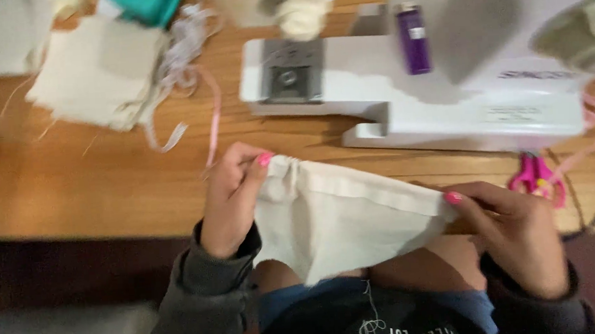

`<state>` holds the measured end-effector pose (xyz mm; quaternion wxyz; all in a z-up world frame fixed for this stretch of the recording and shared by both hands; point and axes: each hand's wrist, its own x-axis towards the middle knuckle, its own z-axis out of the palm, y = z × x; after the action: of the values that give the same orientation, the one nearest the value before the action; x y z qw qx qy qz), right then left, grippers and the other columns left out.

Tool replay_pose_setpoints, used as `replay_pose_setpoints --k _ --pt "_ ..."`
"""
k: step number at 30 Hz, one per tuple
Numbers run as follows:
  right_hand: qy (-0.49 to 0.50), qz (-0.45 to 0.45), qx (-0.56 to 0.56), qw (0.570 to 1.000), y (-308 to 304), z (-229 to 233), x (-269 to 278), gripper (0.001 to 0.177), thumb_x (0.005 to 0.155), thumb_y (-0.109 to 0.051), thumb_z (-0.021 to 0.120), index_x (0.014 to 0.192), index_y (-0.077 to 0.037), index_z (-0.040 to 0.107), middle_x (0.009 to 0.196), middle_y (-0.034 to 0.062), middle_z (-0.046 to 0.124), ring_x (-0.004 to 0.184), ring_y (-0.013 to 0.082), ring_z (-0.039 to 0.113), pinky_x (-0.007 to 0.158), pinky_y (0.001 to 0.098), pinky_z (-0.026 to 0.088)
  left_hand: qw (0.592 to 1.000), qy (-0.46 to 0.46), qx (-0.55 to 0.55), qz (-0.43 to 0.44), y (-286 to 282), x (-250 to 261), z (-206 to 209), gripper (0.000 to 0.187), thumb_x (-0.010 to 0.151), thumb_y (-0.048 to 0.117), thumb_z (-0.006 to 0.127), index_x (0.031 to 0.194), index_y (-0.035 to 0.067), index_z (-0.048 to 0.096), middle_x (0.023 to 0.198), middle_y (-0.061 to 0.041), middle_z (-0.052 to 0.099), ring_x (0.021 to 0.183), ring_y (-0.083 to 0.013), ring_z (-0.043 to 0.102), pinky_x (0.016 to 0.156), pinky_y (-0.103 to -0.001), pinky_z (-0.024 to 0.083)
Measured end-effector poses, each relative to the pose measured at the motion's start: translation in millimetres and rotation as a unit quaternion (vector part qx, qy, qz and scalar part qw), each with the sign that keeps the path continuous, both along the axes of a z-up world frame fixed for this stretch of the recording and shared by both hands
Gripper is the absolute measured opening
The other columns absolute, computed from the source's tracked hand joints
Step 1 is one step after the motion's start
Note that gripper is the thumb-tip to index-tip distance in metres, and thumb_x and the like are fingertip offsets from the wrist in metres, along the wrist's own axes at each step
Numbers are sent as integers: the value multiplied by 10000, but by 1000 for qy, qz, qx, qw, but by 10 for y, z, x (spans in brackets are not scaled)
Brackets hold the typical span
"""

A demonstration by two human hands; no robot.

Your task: Threading a pink ribbon through a white fabric casing, trimming it with scissors, and sealing the ends with a lighter.

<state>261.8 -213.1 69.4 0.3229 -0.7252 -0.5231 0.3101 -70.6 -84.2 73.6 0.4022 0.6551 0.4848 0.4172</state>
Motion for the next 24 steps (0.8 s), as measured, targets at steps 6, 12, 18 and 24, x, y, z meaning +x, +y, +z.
replay_pose_setpoints --k 6,12,18,24 --pt "-12 -22 -24 999 -16 -284 222 168 1072 -105 629 1087 28 730 699 185 701 587 220 631 603 289 505 978 -130 -159 41 -81 -221 -86 199 992 279 556 1005 81 577 901 -66 663 830 -141 662 717 -279 565" --pt "18 -31 -27 999 35 -571 478 197 1146 -81 592 1149 103 663 645 279 591 588 311 572 542 370 456 940 -242 -238 24 -111 -304 -129 179 995 252 515 995 74 499 1080 -234 737 1008 -318 768 849 -404 673" --pt "-47 -21 -34 998 44 -689 607 225 1175 -111 588 1207 103 651 1035 253 645 886 322 604 704 427 490 926 -291 -241 12 -106 -393 -176 160 1021 255 453 998 96 444 1115 -295 733 998 -349 770 820 -396 666" --pt "-94 -16 -32 995 83 -499 421 235 1177 -68 555 1233 137 656 1141 293 623 1019 367 619 798 437 480 928 -296 -227 -15 -90 -456 -153 180 1044 278 388 1002 104 403 1159 -284 728 991 -326 771 786 -349 657"
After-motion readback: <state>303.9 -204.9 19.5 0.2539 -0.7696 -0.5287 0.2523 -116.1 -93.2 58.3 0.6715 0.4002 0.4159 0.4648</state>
